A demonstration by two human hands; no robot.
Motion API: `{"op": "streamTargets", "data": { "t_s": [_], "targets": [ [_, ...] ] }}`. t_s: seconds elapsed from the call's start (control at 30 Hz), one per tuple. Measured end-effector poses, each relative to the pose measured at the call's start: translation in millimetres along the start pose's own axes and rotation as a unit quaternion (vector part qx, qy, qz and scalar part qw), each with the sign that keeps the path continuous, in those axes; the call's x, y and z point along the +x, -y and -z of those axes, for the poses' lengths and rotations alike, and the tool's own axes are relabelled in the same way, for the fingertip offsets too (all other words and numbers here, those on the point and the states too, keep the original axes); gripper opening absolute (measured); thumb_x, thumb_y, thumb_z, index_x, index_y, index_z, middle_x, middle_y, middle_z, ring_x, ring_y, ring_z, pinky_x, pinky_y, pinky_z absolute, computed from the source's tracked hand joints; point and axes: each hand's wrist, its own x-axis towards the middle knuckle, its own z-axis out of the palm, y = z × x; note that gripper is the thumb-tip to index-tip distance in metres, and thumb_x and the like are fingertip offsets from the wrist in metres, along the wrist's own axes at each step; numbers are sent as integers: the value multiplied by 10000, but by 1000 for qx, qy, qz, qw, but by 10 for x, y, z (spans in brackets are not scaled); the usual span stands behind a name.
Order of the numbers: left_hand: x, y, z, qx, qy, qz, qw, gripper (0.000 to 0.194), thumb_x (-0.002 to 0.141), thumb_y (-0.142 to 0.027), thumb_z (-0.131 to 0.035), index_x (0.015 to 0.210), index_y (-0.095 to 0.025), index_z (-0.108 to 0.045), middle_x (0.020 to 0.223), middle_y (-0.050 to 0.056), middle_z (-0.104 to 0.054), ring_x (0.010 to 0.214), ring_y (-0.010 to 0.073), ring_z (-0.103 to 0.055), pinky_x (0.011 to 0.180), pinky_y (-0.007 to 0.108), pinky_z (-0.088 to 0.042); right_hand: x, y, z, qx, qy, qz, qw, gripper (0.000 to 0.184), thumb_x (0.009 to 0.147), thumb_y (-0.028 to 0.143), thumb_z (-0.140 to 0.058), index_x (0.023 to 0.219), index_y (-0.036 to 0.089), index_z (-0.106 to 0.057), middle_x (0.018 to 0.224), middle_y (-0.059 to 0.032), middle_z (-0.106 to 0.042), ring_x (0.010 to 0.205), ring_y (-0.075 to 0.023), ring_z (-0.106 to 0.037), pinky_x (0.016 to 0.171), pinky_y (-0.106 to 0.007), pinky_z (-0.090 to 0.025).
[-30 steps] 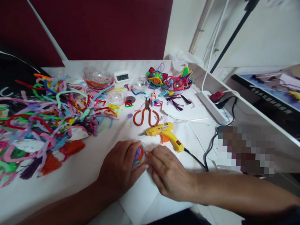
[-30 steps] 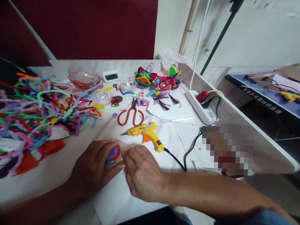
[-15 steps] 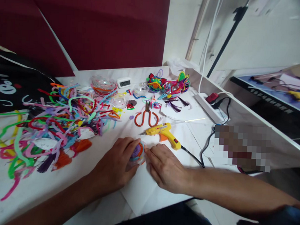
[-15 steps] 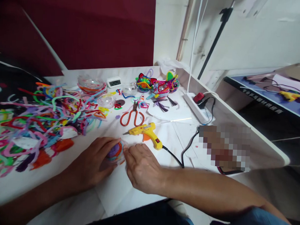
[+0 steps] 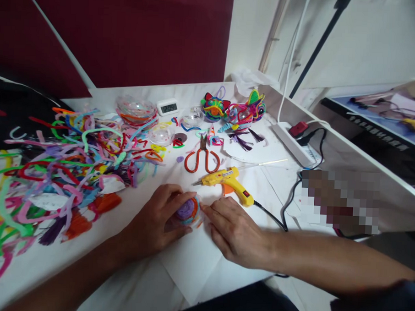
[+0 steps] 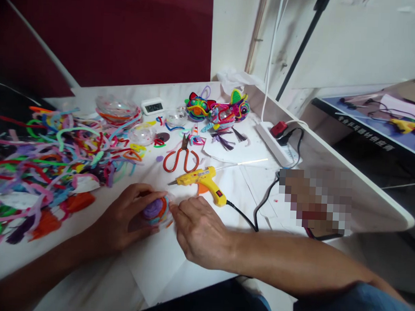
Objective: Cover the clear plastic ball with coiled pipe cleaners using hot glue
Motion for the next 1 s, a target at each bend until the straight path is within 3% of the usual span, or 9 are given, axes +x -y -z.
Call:
{"op": "streamTargets", "data": {
  "t_s": [0.2,0.37,0.7,1.0],
  "targets": [
    [-19,-58,-47,-20,-7,23,1000,620,1010,-334,-711,1601,-276,-534,1639,178,-506,1489,347,-575,1224,530,-554,26,3,7,58,-16,-19,998,483,990,79,-506,1467,108,-580,976,-115,-662,870,-278,-596,788,-448,-586],
    [-53,-87,-82,-55,-2,5,998,674,1070,-327,-629,1698,-278,-388,1704,163,-536,1578,311,-532,1298,516,-490,52,25,47,91,-12,-37,995,380,969,64,-532,1330,109,-641,940,-110,-656,853,-262,-599,752,-411,-603],
    [-47,-147,-114,-81,-35,34,995,565,1091,-225,-564,1641,-337,-500,1650,95,-628,1492,266,-642,1249,442,-557,67,52,50,96,-7,-42,994,479,953,51,-535,1420,137,-597,985,-121,-679,886,-277,-632,785,-443,-632],
    [-33,-159,-139,-82,-53,18,995,555,1102,-213,-535,1636,-362,-514,1624,69,-653,1486,252,-648,1255,420,-559,75,82,44,86,12,-46,995,393,958,77,-534,1341,124,-613,996,-136,-691,903,-289,-629,840,-460,-627]
  ]
}}
